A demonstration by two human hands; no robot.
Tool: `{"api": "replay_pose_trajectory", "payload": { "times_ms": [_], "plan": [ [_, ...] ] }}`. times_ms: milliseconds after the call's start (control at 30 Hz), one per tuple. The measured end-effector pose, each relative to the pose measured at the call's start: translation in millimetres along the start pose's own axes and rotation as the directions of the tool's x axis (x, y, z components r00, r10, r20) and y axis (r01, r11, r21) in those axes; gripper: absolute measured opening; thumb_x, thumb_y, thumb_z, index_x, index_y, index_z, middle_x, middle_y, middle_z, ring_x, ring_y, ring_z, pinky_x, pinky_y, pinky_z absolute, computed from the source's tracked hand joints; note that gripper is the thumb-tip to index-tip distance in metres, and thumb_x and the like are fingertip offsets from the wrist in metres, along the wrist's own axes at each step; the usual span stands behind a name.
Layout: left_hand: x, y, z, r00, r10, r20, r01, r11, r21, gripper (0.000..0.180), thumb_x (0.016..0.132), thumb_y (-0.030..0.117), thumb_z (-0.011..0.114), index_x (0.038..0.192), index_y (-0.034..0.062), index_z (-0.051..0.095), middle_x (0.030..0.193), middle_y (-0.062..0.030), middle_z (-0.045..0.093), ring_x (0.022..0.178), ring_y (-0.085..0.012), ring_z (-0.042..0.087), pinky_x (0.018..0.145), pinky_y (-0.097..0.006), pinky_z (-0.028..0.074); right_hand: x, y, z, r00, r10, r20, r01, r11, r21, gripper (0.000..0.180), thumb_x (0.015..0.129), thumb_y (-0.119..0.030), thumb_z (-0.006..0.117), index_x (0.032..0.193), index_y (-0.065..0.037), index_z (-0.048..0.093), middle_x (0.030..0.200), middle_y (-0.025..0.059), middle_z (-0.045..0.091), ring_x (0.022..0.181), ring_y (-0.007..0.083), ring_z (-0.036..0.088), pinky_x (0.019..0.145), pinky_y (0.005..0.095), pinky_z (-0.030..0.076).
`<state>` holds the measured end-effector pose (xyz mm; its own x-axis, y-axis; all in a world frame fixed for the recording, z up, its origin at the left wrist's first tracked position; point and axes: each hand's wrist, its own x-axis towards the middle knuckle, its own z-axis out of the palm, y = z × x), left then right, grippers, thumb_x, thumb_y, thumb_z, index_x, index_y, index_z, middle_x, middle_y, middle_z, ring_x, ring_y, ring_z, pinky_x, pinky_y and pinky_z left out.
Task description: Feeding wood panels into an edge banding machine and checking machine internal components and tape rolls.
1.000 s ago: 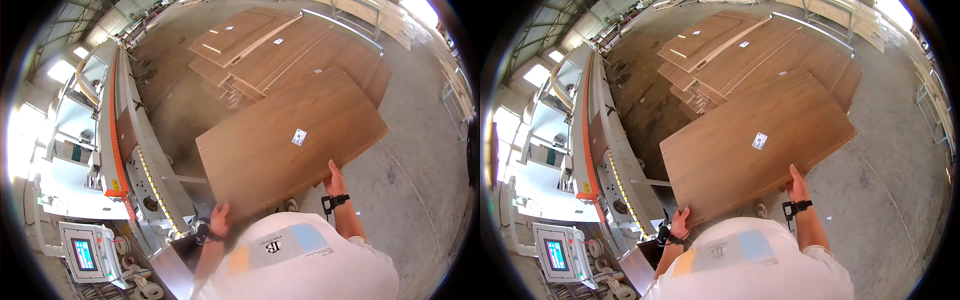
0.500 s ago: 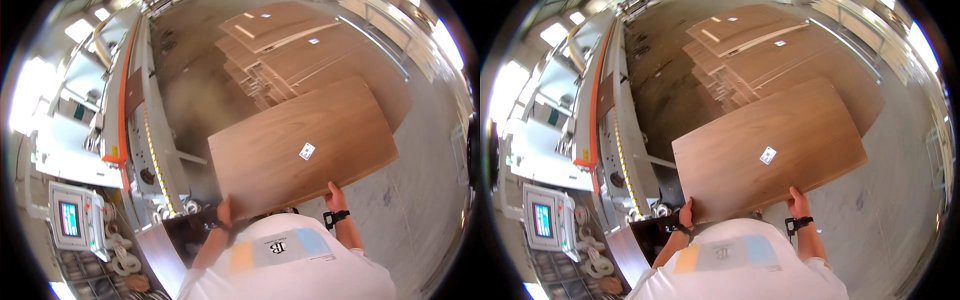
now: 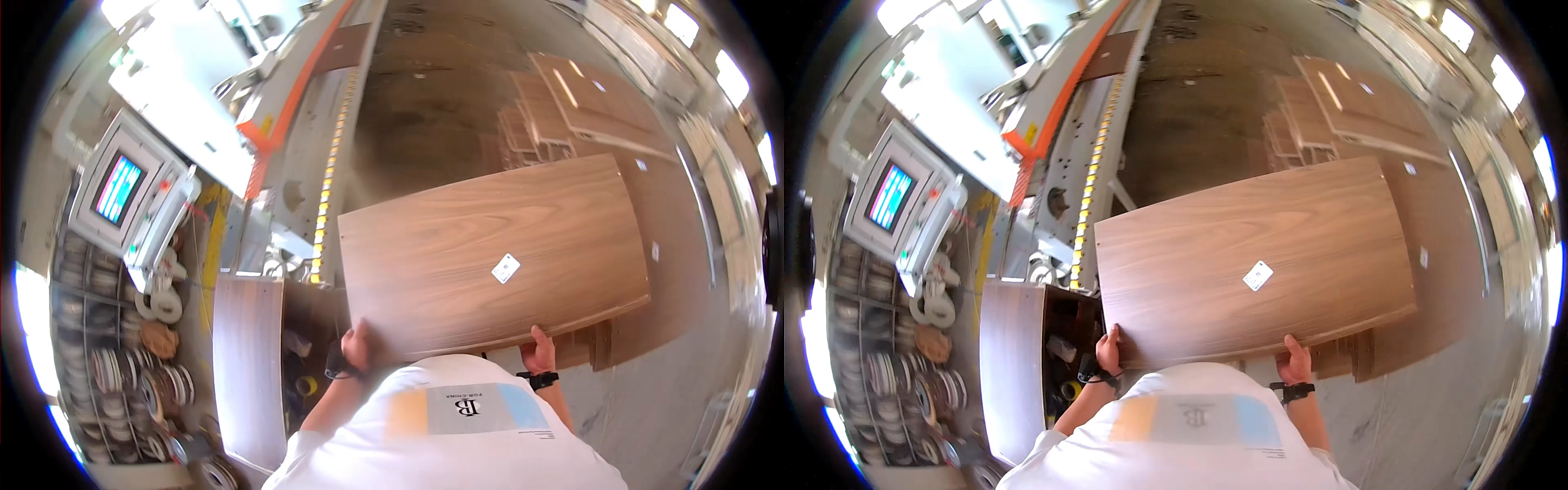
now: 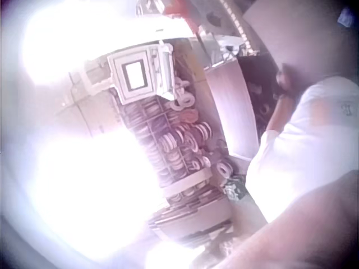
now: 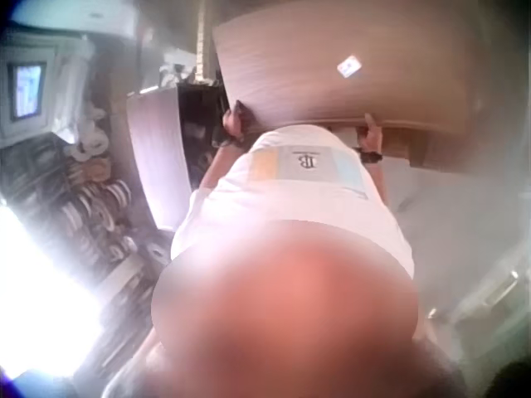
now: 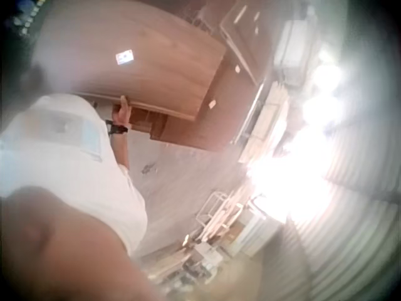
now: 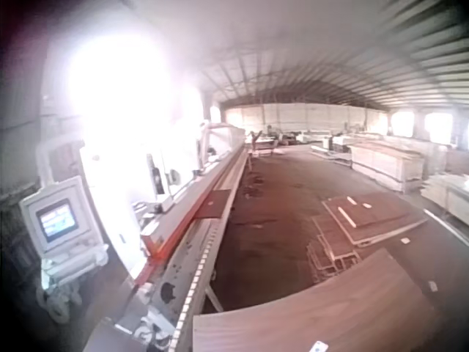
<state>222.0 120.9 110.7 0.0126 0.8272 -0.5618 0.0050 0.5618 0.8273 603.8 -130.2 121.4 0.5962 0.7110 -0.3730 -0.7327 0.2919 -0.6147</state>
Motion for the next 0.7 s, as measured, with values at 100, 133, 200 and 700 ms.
{"api": "replay_pose_trajectory", "payload": {
  "times_ms": [100, 133, 200, 700],
  "plan": [
    [6.8, -27.6, -61.3, 0.989, 0.054, -0.139, -0.054, 0.999, 0.005, 0.048, 0.099, 0.044, 0.067, 0.101, -0.0039, 0.071, 0.084, -0.0051, 0.065, 0.074, -0.0142, 0.060, 0.067, -0.033, 0.049, 34.1, 24.1, 37.4, 0.989, 0.136, 0.060, -0.130, 0.987, -0.093, 0.050, 0.095, -0.004, 0.065, 0.144, -0.009, 0.053, 0.138, 0.0046, 0.060, 0.128, 0.0251, 0.056, 0.110, 0.0430, 0.045],
    [-0.2, -24.9, -71.4, 0.983, 0.051, -0.177, -0.058, 0.998, -0.038, 0.048, 0.099, 0.044, 0.067, 0.101, -0.0038, 0.071, 0.084, -0.0051, 0.065, 0.074, -0.0145, 0.060, 0.067, -0.033, 0.049, 48.0, 37.4, 47.1, 0.983, 0.149, 0.110, -0.129, 0.977, -0.168, 0.046, 0.099, -0.009, 0.060, 0.144, -0.008, 0.050, 0.137, 0.0070, 0.060, 0.129, 0.0279, 0.057, 0.109, 0.0473, 0.046],
    [-7.1, -30.5, -97.3, 0.967, 0.041, -0.250, -0.069, 0.992, -0.105, 0.048, 0.099, 0.044, 0.067, 0.101, -0.0037, 0.072, 0.084, -0.0052, 0.066, 0.074, -0.0147, 0.060, 0.067, -0.033, 0.049, 73.8, 63.6, 69.6, 0.951, 0.241, 0.195, -0.202, 0.959, -0.198, 0.046, 0.099, -0.009, 0.060, 0.144, -0.007, 0.050, 0.139, 0.0080, 0.060, 0.129, 0.0282, 0.057, 0.109, 0.0474, 0.047],
    [-99.8, -65.5, -177.0, 0.691, -0.278, -0.667, -0.106, 0.874, -0.474, 0.044, 0.102, 0.035, 0.054, 0.123, -0.0027, 0.062, 0.108, -0.0129, 0.068, 0.096, -0.0249, 0.065, 0.084, -0.038, 0.054, 166.6, 267.3, 263.2, 0.579, 0.813, 0.058, -0.618, 0.484, -0.620, 0.036, 0.098, -0.021, 0.069, 0.131, -0.011, 0.061, 0.126, 0.0044, 0.068, 0.116, 0.0225, 0.063, 0.097, 0.0404, 0.052]
  ]
}}
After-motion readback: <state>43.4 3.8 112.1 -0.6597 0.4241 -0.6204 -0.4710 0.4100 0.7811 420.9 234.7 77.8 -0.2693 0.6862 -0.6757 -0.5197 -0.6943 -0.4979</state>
